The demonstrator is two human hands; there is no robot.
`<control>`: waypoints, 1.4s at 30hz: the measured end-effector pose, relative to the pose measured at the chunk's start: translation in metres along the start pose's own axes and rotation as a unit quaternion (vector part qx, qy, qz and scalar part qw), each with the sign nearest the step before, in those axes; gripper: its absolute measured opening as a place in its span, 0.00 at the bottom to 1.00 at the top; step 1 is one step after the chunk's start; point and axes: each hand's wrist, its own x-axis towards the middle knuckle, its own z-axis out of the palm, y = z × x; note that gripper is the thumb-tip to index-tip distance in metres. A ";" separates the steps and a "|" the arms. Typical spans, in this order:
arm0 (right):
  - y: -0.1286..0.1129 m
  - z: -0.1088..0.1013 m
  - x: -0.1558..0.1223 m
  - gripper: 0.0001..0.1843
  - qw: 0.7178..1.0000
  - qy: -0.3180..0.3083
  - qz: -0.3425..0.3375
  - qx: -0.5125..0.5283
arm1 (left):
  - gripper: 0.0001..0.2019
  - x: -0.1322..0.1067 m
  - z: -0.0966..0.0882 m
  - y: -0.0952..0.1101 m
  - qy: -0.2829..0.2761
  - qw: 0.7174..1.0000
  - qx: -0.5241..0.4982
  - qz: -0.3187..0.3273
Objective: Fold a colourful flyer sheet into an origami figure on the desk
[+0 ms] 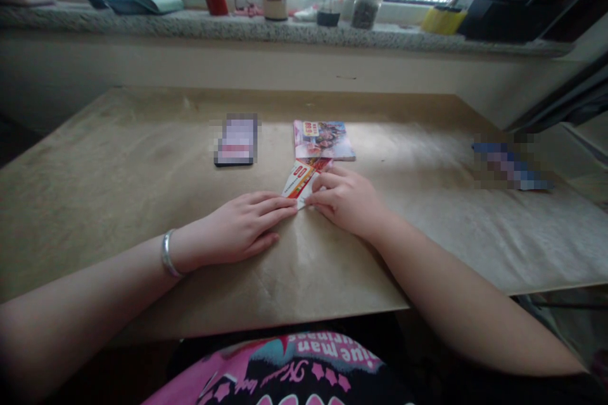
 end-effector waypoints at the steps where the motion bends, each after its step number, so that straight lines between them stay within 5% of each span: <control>1: -0.001 0.000 0.000 0.13 1.000 -0.016 -0.014 0.004 | 0.23 0.000 0.000 0.000 -0.002 1.000 0.003 0.001; 16: -0.007 0.003 -0.003 0.15 0.997 -0.072 0.006 0.016 | 0.24 0.000 0.001 0.000 0.003 1.000 0.009 0.003; 24: -0.006 -0.009 0.001 0.15 0.985 -0.148 0.093 -0.001 | 0.22 0.001 -0.002 0.002 0.000 1.000 0.001 0.003; 42: 0.034 -0.020 -0.009 0.11 0.952 -0.194 0.237 -0.027 | 0.22 -0.002 -0.001 0.001 0.002 1.000 0.006 0.006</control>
